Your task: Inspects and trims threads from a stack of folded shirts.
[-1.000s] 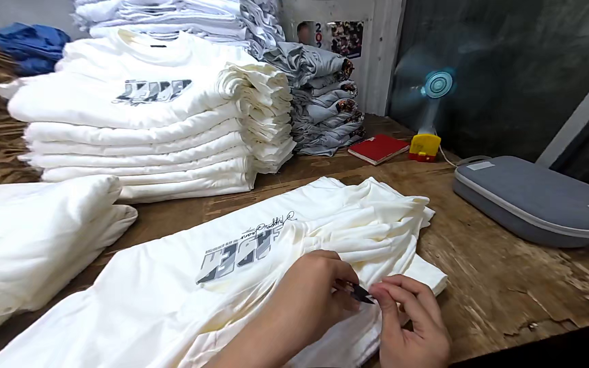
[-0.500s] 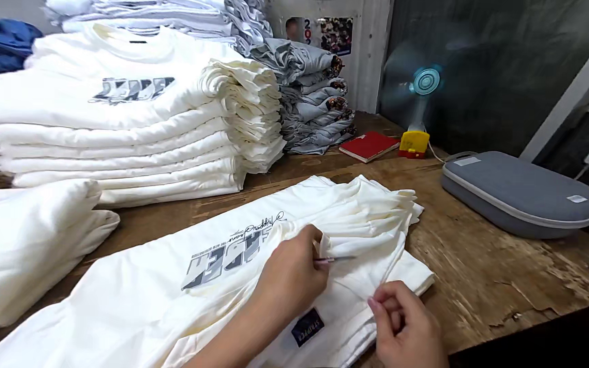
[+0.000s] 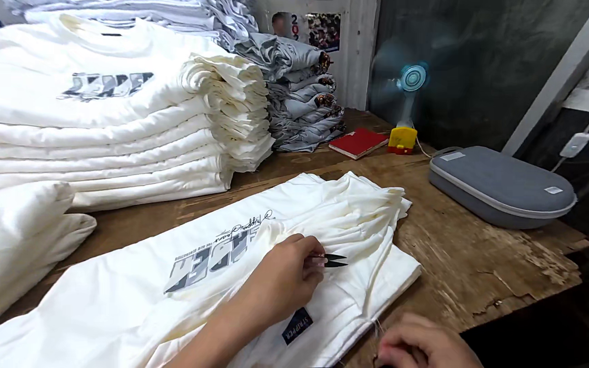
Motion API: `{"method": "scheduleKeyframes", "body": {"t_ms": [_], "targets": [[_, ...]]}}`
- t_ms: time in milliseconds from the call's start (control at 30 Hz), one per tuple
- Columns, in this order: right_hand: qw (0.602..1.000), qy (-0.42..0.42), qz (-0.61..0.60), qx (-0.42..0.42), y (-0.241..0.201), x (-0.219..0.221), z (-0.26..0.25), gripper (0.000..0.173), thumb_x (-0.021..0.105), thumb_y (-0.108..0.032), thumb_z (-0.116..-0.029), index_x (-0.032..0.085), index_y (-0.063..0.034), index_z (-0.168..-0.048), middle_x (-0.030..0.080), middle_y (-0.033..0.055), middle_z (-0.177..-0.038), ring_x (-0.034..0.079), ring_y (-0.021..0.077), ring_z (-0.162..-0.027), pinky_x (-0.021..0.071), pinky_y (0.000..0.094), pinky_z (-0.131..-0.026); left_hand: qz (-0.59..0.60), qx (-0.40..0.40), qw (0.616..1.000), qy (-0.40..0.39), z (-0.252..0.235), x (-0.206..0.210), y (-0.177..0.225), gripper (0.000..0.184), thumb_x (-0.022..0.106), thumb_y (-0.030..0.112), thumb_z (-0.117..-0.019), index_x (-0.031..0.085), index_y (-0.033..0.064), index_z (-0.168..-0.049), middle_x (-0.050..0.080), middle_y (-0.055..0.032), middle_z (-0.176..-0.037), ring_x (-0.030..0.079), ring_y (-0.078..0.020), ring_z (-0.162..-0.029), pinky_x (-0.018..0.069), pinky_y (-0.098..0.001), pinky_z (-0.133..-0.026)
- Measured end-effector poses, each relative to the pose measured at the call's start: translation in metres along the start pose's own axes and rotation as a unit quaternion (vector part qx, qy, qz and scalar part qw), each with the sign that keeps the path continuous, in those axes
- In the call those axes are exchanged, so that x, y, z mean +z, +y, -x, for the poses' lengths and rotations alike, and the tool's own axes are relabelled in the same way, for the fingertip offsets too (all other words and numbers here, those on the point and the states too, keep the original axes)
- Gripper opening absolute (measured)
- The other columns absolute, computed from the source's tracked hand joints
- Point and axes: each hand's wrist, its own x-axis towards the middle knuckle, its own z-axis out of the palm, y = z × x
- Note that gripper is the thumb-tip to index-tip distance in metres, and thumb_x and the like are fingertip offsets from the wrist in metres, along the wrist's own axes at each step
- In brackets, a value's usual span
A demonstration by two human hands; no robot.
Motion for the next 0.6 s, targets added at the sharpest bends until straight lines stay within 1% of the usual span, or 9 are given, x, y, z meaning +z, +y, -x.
{"method": "scheduleKeyframes", "body": {"t_ms": [33,67,100,167,233,267,333,467,600], "targets": [[0.999,-0.041,0.016,0.031,0.001,-0.005,0.000,0.023,0.070,-0.030,-0.0967,0.080,-0.0095,-0.094,0.071,0.0057,-0.077,0.065,0.0206,-0.066,0.0544,0.0477,-0.064,0.004,0.010,1.000,0.017,0.000,0.003,0.000,0.028,0.074,0.029,-0.0918,0.071,0.0146,-0.115,0.068,-0.0009,-0.104,0.068,-0.0090,-0.092,0.0587,-0.0292,-0.084],[0.998,-0.028,0.019,0.050,0.001,-0.004,-0.001,0.030,0.068,-0.035,-0.0976,0.079,-0.0087,-0.092,0.070,0.0060,-0.072,0.065,0.0216,-0.063,0.0535,0.0497,-0.062,0.006,0.027,0.999,0.043,-0.001,0.006,-0.001,0.029,0.074,0.034,-0.0921,0.071,0.0157,-0.114,0.068,0.0001,-0.101,0.067,-0.0079,-0.089,0.0580,-0.0279,-0.081],[0.998,0.035,0.014,0.046,0.000,0.002,-0.004,0.030,0.068,-0.036,-0.0977,0.080,-0.0096,-0.090,0.070,0.0041,-0.070,0.064,0.0186,-0.060,0.0537,0.0456,-0.059,0.005,0.046,0.996,0.070,-0.002,0.010,-0.002,0.030,0.073,0.038,-0.0924,0.072,0.0172,-0.114,0.068,0.0014,-0.099,0.066,-0.0065,-0.087,0.0579,-0.0266,-0.078],[0.979,0.203,0.027,-0.011,-0.001,0.023,-0.018,0.023,0.070,-0.033,-0.0961,0.080,-0.0127,-0.094,0.069,0.0007,-0.078,0.063,0.0125,-0.065,0.0543,0.0350,-0.058,-0.008,0.081,0.989,0.125,-0.004,0.016,-0.004,0.030,0.070,0.043,-0.0929,0.073,0.0201,-0.113,0.068,0.0043,-0.097,0.067,-0.0040,-0.086,0.0591,-0.0249,-0.076],[0.953,0.290,0.047,-0.077,0.005,0.051,-0.041,0.025,0.073,-0.037,-0.0921,0.081,-0.0172,-0.104,0.069,0.0010,-0.093,0.064,0.0141,-0.081,0.0560,0.0339,-0.069,-0.025,0.105,0.980,0.166,-0.004,0.021,-0.007,0.029,0.070,0.043,-0.0927,0.072,0.0214,-0.112,0.067,0.0067,-0.095,0.067,-0.0020,-0.086,0.0597,-0.0234,-0.076],[0.947,0.302,0.045,-0.101,0.011,0.065,-0.050,0.023,0.073,-0.038,-0.0909,0.082,-0.0214,-0.104,0.069,-0.0002,-0.098,0.064,0.0139,-0.088,0.0555,0.0339,-0.075,-0.031,0.109,0.978,0.175,-0.004,0.022,-0.008,0.030,0.070,0.044,-0.0926,0.072,0.0217,-0.112,0.066,0.0073,-0.095,0.066,-0.0017,-0.086,0.0597,-0.0230,-0.076],[0.942,0.313,0.014,-0.119,0.017,0.076,-0.055,0.011,0.073,-0.030,-0.0888,0.083,-0.0274,-0.091,0.069,-0.0057,-0.097,0.062,0.0089,-0.090,0.0535,0.0290,-0.078,-0.037,0.121,0.977,0.173,-0.002,0.022,-0.011,0.033,0.069,0.046,-0.0924,0.072,0.0228,-0.115,0.067,0.0080,-0.097,0.066,-0.0018,-0.087,0.0598,-0.0237,-0.076],[0.957,0.243,-0.120,-0.102,0.018,0.048,-0.032,0.005,0.079,-0.016,-0.0873,0.083,-0.0184,-0.089,0.066,-0.0005,-0.093,0.063,0.0064,-0.086,0.0560,0.0216,-0.071,-0.044,0.210,0.969,0.126,0.004,0.018,-0.014,0.032,0.068,0.042,-0.0951,0.073,0.0253,-0.122,0.070,0.0101,-0.103,0.065,-0.0052,-0.093,0.0566,-0.0309,-0.083],[0.953,0.232,-0.154,-0.122,0.023,0.045,-0.027,0.004,0.080,-0.014,-0.0870,0.083,-0.0143,-0.089,0.065,0.0014,-0.091,0.063,0.0053,-0.081,0.0562,0.0178,-0.067,-0.127,0.287,0.945,0.095,0.002,0.029,0.001,0.021,0.061,0.033,-0.1013,0.076,0.0215,-0.111,0.073,0.0057,-0.102,0.067,-0.0139,-0.096,0.0549,-0.0357,-0.084]]}}
